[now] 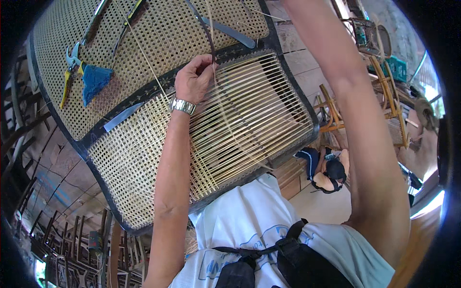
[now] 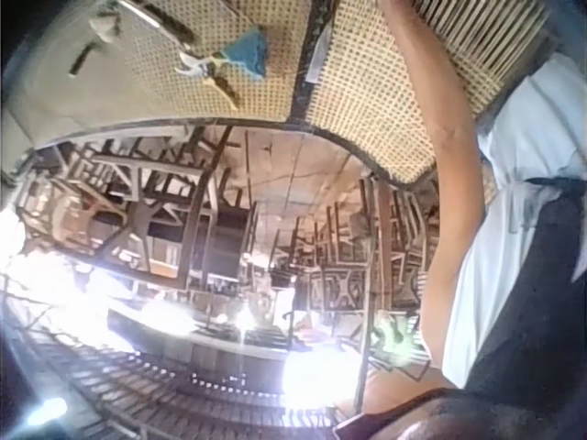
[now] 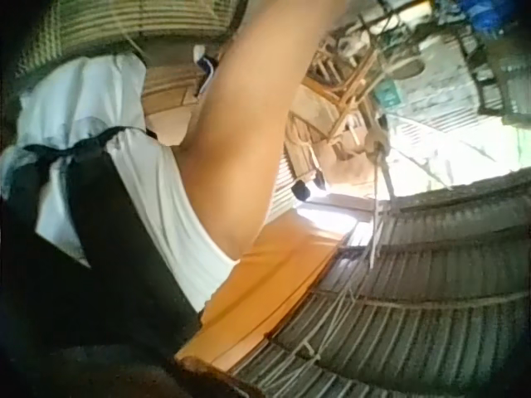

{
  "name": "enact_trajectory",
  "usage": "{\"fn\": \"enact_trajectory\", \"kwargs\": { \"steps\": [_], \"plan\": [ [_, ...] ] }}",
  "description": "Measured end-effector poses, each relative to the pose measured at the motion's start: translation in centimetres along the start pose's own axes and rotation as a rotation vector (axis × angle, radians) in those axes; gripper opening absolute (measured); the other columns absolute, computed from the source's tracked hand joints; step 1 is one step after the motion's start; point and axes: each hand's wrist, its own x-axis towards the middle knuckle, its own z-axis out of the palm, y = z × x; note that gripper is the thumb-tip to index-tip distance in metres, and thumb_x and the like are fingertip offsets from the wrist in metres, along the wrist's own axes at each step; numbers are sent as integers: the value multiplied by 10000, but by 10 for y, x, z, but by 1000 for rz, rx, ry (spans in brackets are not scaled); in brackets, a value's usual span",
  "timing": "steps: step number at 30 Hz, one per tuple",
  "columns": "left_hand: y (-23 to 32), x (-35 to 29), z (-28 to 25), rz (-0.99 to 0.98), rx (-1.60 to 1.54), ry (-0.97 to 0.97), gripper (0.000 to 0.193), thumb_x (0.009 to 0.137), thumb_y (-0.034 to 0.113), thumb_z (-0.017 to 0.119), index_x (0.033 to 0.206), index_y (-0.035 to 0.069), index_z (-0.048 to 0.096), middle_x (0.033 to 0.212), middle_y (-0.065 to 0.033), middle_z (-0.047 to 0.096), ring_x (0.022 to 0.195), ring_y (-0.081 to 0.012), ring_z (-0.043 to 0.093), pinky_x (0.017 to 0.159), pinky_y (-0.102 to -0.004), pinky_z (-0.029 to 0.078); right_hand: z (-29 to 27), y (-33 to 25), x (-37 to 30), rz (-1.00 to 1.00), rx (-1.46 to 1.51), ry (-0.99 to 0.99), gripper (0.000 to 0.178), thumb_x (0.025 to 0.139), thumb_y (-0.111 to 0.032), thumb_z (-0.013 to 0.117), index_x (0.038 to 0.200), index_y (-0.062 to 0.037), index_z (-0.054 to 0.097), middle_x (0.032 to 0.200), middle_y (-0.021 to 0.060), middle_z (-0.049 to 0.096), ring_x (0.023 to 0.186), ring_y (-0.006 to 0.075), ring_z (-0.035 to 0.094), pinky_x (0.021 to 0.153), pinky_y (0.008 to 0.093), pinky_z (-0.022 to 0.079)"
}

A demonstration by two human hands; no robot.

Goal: Repairing a piece of furniture by weaving rattan or bamboo strips into the frame.

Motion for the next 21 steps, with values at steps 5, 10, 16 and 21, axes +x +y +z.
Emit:
{"fn": "enact_trajectory", "kwargs": {
  "steps": [5, 10, 16, 21],
  "plan": [
    [11, -3, -6, -46, 20, -59, 205, 937, 96, 726, 1131, 34, 711, 963, 1, 723, 857, -72, 637, 796, -257, 531, 47, -77, -126, 114, 395, -898, 301, 950, -87, 583, 1237, -121, 667, 771, 112, 639, 713, 208, 643, 685, 394, 504],
    [3, 0, -6, -46, 17, -61, 201, 943, 94, 719, 1132, 25, 705, 977, -7, 728, 861, -76, 642, 792, -258, 532, 80, -73, -144, 278, 704, -407, 269, 1004, -232, 591, 1166, -32, 669, 856, 105, 704, 757, 147, 668, 694, 312, 533],
    [-3, 1, -10, -14, -1, -62, 212, 942, 81, 721, 1145, 25, 695, 1019, -20, 736, 878, -91, 658, 777, -263, 543, 90, -80, -138, 572, 761, -884, 434, 941, -452, 683, 835, -32, 711, 698, 53, 680, 562, 154, 598, 510, 318, 454],
    [-4, 1, -2, -70, -84, -29, 226, 911, 154, 764, 1107, 46, 734, 898, -9, 739, 782, -71, 641, 728, -249, 527, 129, -68, -121, 632, 862, -905, 600, 827, -548, 791, 982, 26, 710, 745, 75, 665, 559, 140, 588, 480, 279, 423]
  ]
}}
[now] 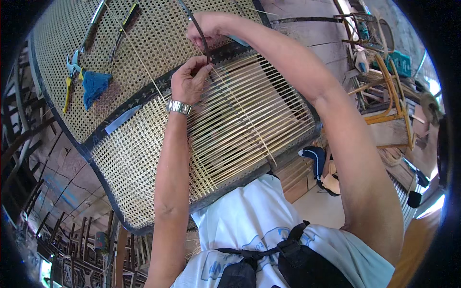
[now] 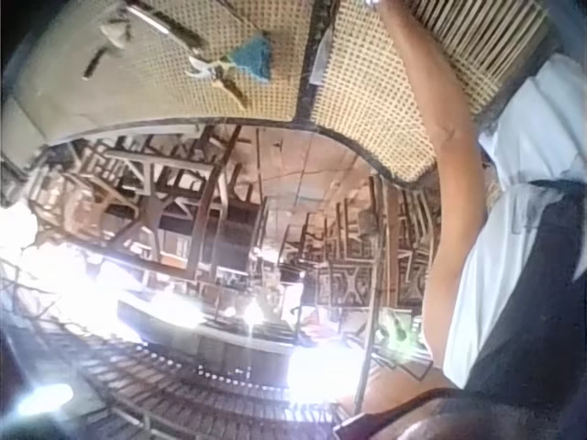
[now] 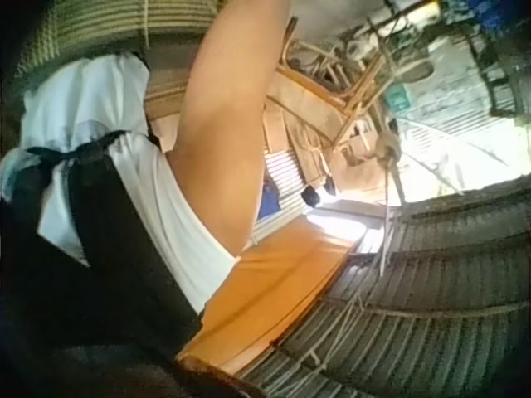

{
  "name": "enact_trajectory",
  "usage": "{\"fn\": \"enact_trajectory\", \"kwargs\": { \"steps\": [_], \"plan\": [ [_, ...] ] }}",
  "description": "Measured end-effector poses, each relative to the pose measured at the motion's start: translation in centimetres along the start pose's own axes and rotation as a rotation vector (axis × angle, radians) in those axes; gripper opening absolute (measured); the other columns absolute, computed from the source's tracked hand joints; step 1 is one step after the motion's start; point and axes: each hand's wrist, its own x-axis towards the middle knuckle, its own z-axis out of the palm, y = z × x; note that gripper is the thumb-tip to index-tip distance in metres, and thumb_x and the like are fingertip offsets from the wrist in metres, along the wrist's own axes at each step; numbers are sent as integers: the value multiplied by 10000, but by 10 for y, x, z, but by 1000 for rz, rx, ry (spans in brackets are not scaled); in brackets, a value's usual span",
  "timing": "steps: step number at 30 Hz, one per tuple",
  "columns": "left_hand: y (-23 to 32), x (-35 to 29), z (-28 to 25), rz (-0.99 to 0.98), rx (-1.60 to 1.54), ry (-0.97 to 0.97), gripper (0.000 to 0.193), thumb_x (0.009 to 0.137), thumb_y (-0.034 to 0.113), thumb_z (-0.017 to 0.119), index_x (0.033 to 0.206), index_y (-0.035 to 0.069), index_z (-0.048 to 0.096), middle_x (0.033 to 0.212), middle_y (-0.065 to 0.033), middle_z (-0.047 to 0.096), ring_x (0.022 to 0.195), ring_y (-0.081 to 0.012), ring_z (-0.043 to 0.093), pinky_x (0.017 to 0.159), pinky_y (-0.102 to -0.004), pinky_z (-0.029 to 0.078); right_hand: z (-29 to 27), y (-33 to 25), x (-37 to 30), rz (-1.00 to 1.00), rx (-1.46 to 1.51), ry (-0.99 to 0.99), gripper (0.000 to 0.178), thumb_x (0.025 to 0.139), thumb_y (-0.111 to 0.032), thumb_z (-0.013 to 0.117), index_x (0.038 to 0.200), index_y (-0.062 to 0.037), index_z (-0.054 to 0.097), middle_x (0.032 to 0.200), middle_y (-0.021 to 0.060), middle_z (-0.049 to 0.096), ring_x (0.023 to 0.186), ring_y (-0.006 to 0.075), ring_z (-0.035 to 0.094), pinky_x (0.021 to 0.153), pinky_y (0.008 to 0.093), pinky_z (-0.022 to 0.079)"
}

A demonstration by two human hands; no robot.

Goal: Repairing a piece of furniture by weaving rattan or bamboo strips into the frame.

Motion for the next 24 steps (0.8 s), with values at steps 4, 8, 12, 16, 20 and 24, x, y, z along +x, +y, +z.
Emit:
{"fn": "enact_trajectory", "kwargs": {
  "steps": [4, 8, 12, 16, 20, 24],
  "plan": [
    [-4, 0, 4, 38, 69, 32, 260, 901, 186, 777, 1123, 56, 738, 908, -16, 751, 793, -70, 655, 737, -250, 531, -66, -36, 12, -21, -180, 850, 446, 924, -389, 621, 1062, 29, 692, 1005, 288, 707, 964, 414, 706, 832, 504, 555],
    [-10, 3, 5, 64, 122, 66, 282, 895, 208, 776, 1132, 61, 739, 906, -32, 763, 796, -88, 680, 755, -257, 539, -72, -43, -27, 105, 105, 1322, 478, 897, -418, 648, 1056, 31, 687, 1124, 313, 682, 1077, 397, 684, 898, 510, 533],
    [-9, 5, 2, 95, 136, 109, 276, 896, 214, 763, 1127, 64, 741, 919, -48, 772, 797, -115, 700, 763, -272, 547, 39, -2, -100, -5, 67, 947, 649, 840, -492, 736, 1193, 40, 619, 1036, 198, 682, 895, 288, 653, 771, 405, 512],
    [-11, 8, 6, 149, 191, 142, 275, 900, 204, 767, 1119, 38, 749, 937, -68, 771, 831, -104, 701, 767, -271, 552, 148, -7, -198, 168, 796, 218, 624, 984, -224, 676, 1434, 69, 358, 896, 93, 675, 706, 131, 632, 614, 254, 527],
    [-5, 5, 6, 164, 175, 121, 254, 922, 138, 756, 1141, 12, 726, 960, -40, 756, 796, -94, 670, 724, -251, 547, 188, -2, -313, 161, 545, 470, 251, 1043, -192, 556, 1175, 1, 649, 826, 15, 648, 745, 82, 598, 690, 240, 497],
    [-14, 21, 4, 139, 224, 43, 287, 928, 171, 753, 1157, 4, 706, 950, -52, 751, 773, -103, 674, 702, -251, 540, 184, 50, -477, 422, 436, 687, 233, 1053, -212, 553, 1142, -59, 705, 807, -27, 608, 744, 69, 559, 698, 233, 466]
  ]
}}
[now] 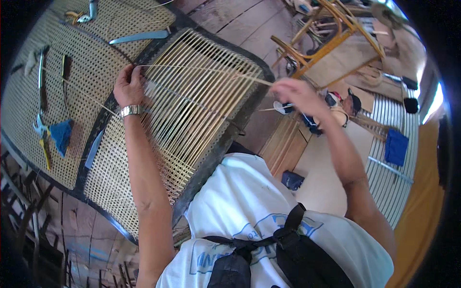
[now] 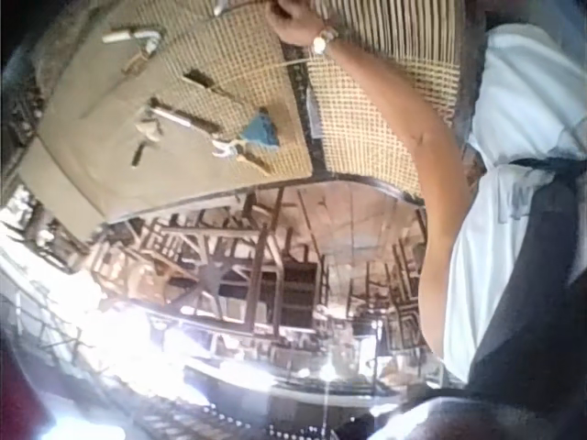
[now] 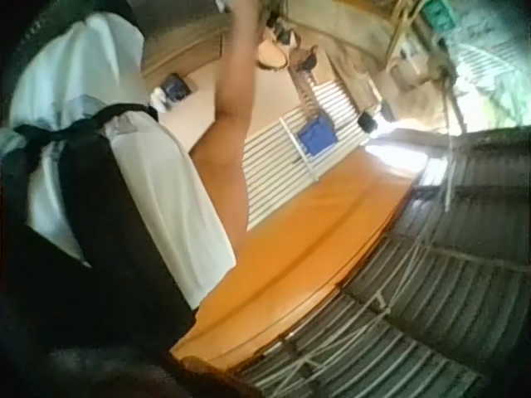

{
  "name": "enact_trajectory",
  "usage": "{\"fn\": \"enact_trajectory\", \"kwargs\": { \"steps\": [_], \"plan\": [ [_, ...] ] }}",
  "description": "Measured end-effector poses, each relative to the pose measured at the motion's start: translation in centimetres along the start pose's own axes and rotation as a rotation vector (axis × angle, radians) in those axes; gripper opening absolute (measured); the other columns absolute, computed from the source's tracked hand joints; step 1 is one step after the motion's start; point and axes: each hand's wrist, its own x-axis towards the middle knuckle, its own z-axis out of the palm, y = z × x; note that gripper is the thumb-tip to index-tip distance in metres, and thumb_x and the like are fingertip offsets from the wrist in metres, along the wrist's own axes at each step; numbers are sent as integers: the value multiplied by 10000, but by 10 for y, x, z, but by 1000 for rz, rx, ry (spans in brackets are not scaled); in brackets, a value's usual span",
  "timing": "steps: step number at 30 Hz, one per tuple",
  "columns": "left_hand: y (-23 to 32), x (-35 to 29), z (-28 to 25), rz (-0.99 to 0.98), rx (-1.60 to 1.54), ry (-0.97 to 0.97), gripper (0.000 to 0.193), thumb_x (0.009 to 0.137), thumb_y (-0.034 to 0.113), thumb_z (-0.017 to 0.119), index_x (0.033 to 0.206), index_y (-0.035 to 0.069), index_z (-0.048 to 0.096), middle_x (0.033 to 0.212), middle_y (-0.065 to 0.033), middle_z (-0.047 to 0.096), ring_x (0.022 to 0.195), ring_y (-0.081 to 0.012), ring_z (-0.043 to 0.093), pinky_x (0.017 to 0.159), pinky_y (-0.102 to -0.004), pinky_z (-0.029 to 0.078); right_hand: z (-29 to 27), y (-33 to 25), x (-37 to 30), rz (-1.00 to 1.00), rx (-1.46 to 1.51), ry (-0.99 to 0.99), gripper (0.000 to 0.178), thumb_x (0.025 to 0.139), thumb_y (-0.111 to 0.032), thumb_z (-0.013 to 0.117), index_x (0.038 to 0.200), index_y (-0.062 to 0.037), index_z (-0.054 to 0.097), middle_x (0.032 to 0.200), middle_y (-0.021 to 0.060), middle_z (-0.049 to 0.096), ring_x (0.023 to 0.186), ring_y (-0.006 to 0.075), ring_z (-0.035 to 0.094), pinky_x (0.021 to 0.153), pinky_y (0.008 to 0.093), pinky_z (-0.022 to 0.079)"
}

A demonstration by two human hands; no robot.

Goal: Repairing a piece of furniture by weaving rattan or bamboo strips into the frame.

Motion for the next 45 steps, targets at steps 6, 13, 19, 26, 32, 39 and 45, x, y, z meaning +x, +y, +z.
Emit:
{"fn": "enact_trajectory", "kwargs": {
  "steps": [6, 13, 19, 26, 32, 39, 45],
  "plan": [
    [-6, 1, -5, 65, -53, -44, 242, 932, 175, 741, 1096, 0, 712, 912, -40, 733, 770, -98, 664, 712, -262, 540, -172, 81, -72, 40, -580, 305, 251, 993, -234, 619, 1025, 11, 664, 860, 120, 668, 824, 229, 640, 760, 361, 519],
    [-7, -4, -10, 120, 83, 22, 195, 909, 175, 753, 1061, 54, 732, 891, -34, 748, 792, -103, 683, 746, -284, 554, -191, 26, 56, -150, -1148, 506, 388, 935, -205, 627, 1289, -45, 611, 1288, 217, 610, 1205, 405, 581, 980, 474, 490],
    [25, -17, -1, -11, 27, 17, 180, 953, 163, 703, 1041, 6, 703, 891, -45, 723, 790, -115, 645, 749, -282, 529, 35, -119, 223, -717, -319, 134, 317, 985, -289, 599, 1157, -48, 710, 1037, 164, 735, 967, 289, 707, 874, 414, 543],
    [17, -27, -10, 35, 10, 22, 162, 944, 98, 707, 1085, 19, 695, 927, -11, 699, 809, -83, 617, 747, -257, 523, 188, -188, 333, -364, 27, -521, 311, 965, -332, 671, 936, -27, 729, 813, 47, 736, 568, 90, 631, 493, 245, 462],
    [7, -22, -5, -2, -165, 29, 218, 916, 81, 748, 1122, 20, 706, 942, 1, 703, 808, -68, 606, 746, -233, 507, 199, -210, 369, -298, -168, -746, 308, 828, -354, 840, 854, -69, 727, 689, 29, 673, 523, 92, 548, 448, 249, 366],
    [17, -28, -4, 49, -2, 73, 199, 921, 94, 748, 1105, 25, 721, 894, 8, 699, 788, -60, 599, 736, -232, 507, 215, -232, 388, -500, -139, -701, 235, 804, -288, 821, 789, -66, 744, 713, 82, 711, 541, 144, 621, 499, 305, 490],
    [23, -23, 4, 4, -71, -21, 208, 968, 76, 686, 1166, 14, 687, 984, -19, 728, 855, -82, 650, 788, -246, 539, 160, -292, 430, -468, 500, -10, 365, 825, -444, 760, 775, -82, 748, 725, 83, 740, 709, 222, 728, 718, 397, 584]
  ]
}}
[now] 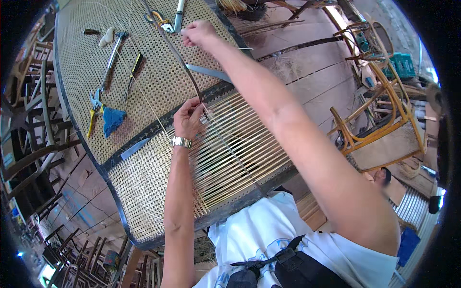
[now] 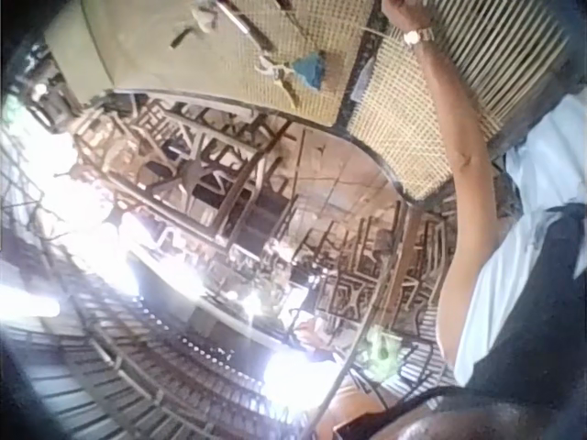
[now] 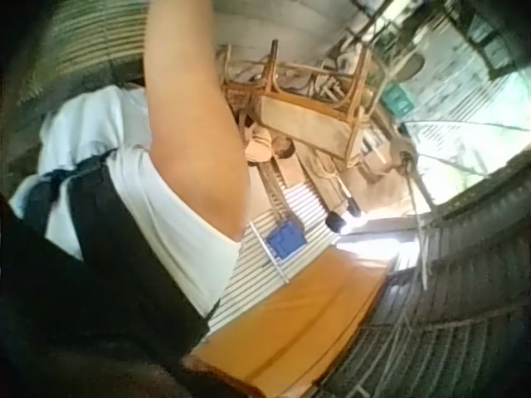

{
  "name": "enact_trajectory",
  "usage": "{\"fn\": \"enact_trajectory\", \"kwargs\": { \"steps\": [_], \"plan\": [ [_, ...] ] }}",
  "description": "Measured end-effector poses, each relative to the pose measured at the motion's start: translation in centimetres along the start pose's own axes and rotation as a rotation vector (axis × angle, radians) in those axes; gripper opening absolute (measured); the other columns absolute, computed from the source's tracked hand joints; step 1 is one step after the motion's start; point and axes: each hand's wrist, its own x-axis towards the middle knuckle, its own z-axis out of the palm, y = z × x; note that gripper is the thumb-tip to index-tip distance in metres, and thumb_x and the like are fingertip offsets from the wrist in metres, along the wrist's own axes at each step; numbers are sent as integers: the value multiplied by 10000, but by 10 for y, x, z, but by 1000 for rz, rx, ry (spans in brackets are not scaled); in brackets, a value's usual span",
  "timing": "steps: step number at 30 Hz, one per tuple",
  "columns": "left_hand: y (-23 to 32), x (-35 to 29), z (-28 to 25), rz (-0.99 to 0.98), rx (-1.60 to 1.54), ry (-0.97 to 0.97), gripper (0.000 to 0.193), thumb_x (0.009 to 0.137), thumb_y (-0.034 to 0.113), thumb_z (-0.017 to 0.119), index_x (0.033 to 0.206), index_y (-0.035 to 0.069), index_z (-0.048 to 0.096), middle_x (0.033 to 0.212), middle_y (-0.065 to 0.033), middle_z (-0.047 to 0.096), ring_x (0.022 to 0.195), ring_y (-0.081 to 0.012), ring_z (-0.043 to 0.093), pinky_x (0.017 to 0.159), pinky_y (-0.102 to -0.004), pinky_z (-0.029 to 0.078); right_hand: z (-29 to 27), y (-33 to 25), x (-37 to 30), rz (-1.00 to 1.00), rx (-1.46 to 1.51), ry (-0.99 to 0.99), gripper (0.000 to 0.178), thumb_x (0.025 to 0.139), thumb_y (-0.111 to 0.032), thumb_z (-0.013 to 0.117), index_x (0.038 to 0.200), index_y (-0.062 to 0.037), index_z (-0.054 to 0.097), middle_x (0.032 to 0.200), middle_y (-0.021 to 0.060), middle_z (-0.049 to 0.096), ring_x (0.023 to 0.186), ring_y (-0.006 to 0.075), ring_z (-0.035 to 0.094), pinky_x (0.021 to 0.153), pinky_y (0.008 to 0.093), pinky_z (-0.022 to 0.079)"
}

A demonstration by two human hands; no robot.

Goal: Repairing a piece of furniture by weaving rattan or bamboo strips into the frame.

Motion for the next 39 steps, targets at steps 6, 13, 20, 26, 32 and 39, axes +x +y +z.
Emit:
{"fn": "enact_trajectory", "kwargs": {
  "steps": [6, 13, 20, 26, 32, 39],
  "plan": [
    [-6, 0, -6, -32, -49, 52, 215, 961, 112, 703, 1146, 4, 701, 962, -34, 740, 844, -90, 669, 778, -253, 547, -38, 6, -83, -207, -726, -239, 606, 840, -620, 684, 1054, -54, 711, 938, 163, 742, 879, 287, 716, 835, 408, 571],
    [0, 0, -3, -28, 84, 89, 262, 959, 143, 716, 1171, -9, 690, 987, -51, 732, 857, -101, 664, 777, -261, 549, -51, 13, -250, -56, -603, -588, 816, 887, -345, 747, 1466, 80, 359, 872, 154, 715, 842, 277, 715, 774, 387, 564],
    [17, -4, 18, 91, 281, 189, 233, 950, 164, 717, 1129, 17, 692, 948, -61, 724, 827, -117, 649, 770, -279, 535, -80, 17, -191, -464, -1130, -461, 251, 917, -170, 666, 1145, -72, 630, 1029, 142, 702, 940, 355, 697, 783, 473, 571],
    [6, 1, 16, 184, 282, 201, 191, 928, 142, 727, 1066, 16, 691, 856, -89, 694, 748, -161, 658, 677, -299, 534, -58, 27, -148, -553, -1043, -928, 460, 853, -257, 772, 1202, -14, 597, 1157, 209, 687, 1114, 390, 650, 934, 477, 532],
    [10, 2, 16, 73, 203, 195, 173, 946, 134, 724, 1045, 1, 674, 881, -53, 712, 699, -88, 618, 642, -262, 515, -59, 9, -124, -491, -856, -1058, 297, 919, -220, 686, 1176, -77, 644, 969, 184, 712, 922, 387, 675, 798, 463, 521],
    [17, 5, 26, 43, -52, 255, 351, 952, 75, 704, 1274, 11, 579, 1031, -83, 716, 830, -121, 670, 740, -279, 562, -52, 16, -102, -493, -968, -1021, 204, 944, -185, 653, 1130, -113, 697, 928, 179, 712, 862, 352, 678, 747, 437, 515]
  ]
}}
